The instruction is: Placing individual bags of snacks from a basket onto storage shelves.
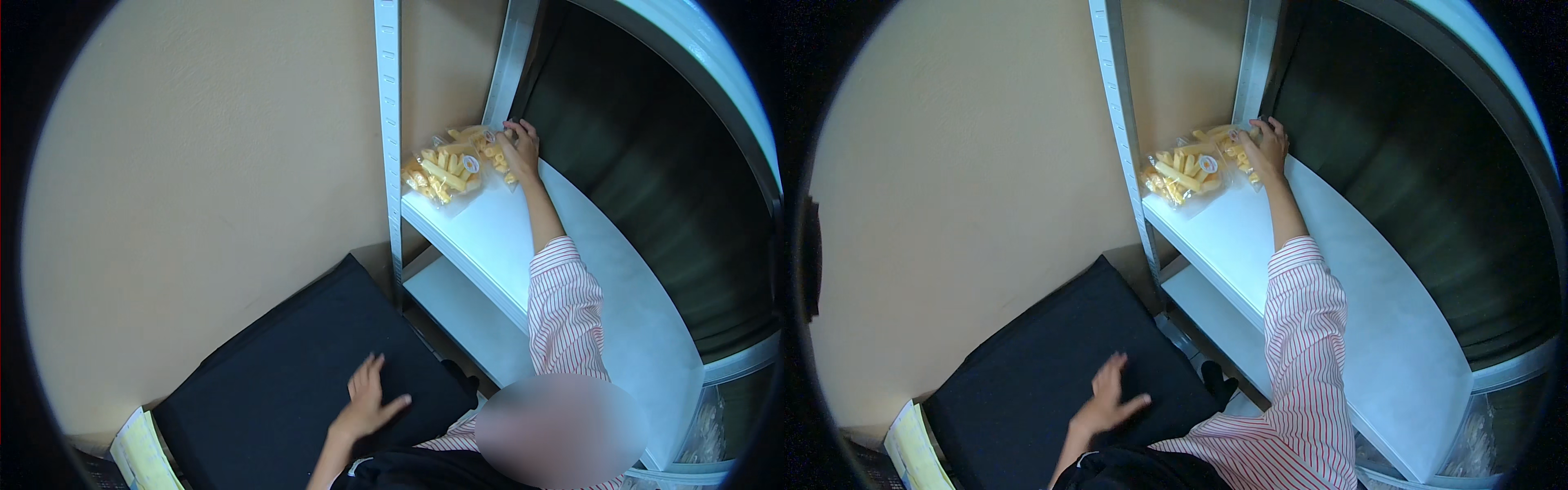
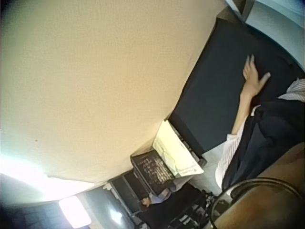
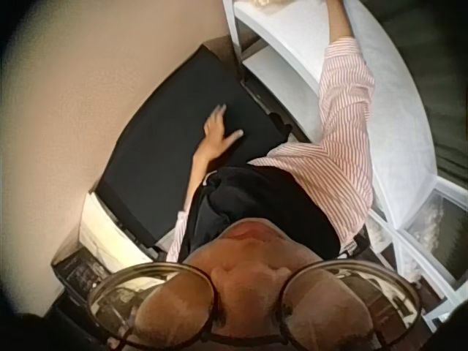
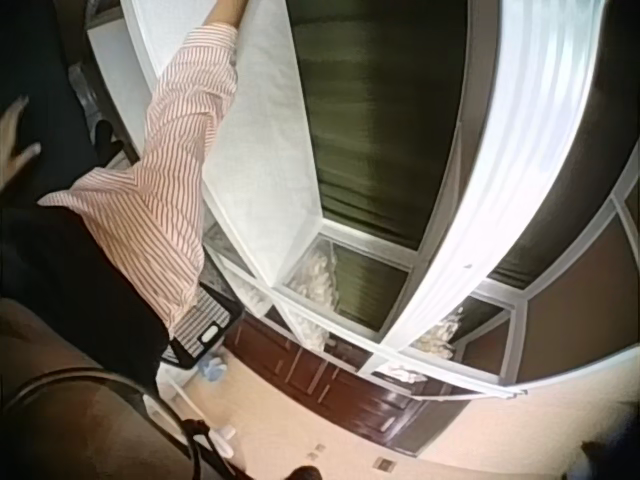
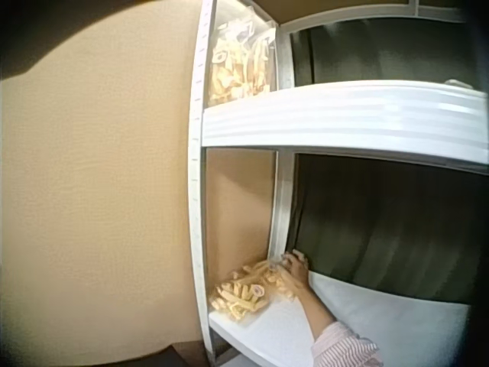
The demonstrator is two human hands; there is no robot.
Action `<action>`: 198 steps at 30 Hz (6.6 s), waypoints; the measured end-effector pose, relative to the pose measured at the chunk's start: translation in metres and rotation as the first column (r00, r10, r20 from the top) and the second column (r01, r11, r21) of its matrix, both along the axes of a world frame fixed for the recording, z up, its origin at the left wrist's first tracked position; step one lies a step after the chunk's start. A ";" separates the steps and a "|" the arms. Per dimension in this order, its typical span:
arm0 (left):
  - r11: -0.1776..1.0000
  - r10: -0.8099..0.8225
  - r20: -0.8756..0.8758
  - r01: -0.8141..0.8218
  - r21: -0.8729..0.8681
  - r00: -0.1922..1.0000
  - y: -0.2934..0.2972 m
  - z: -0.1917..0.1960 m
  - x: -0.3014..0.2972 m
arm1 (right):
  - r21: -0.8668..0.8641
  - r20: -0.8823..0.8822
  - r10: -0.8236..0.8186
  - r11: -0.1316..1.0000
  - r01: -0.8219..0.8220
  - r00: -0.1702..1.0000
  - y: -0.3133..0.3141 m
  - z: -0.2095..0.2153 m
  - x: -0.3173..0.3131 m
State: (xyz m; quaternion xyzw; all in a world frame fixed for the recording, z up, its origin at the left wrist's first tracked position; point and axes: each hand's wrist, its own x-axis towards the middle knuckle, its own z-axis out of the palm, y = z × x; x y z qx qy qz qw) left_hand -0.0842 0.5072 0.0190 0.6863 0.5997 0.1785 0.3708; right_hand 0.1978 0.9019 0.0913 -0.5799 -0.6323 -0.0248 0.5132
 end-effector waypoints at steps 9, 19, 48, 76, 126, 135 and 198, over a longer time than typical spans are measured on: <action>0.597 -0.002 -0.088 0.072 0.799 0.996 0.184 0.117 0.070 | -0.038 0.314 -0.215 0.970 0.238 0.925 -0.042 0.017 0.028; 0.615 -0.060 -0.345 0.307 0.727 0.937 0.212 0.082 0.102 | -0.225 0.322 -0.041 0.967 0.118 0.946 -0.043 0.029 0.029; 0.634 -0.200 -0.249 0.319 0.704 0.948 0.188 0.076 0.131 | -0.687 0.257 0.336 0.723 -0.074 0.906 -0.053 0.051 0.064; 0.816 -0.098 -0.035 0.101 0.569 0.995 0.060 0.077 0.046 | -0.333 0.390 -0.077 0.917 0.219 0.918 -0.164 0.092 0.066; 0.626 -0.773 -0.007 0.761 -0.174 0.634 -0.207 -0.066 0.142 | -0.790 0.163 -0.887 0.144 0.595 0.432 -0.779 -0.361 0.133; 0.625 -0.776 -0.029 0.763 -0.163 0.630 -0.200 -0.065 0.152 | -0.945 -0.309 -0.905 0.327 0.011 0.294 -0.812 -0.383 0.105; 0.907 0.415 0.803 -0.119 -0.405 0.428 0.007 -0.081 0.055 | -0.450 0.030 -0.333 0.838 0.310 0.943 -0.111 -0.010 0.085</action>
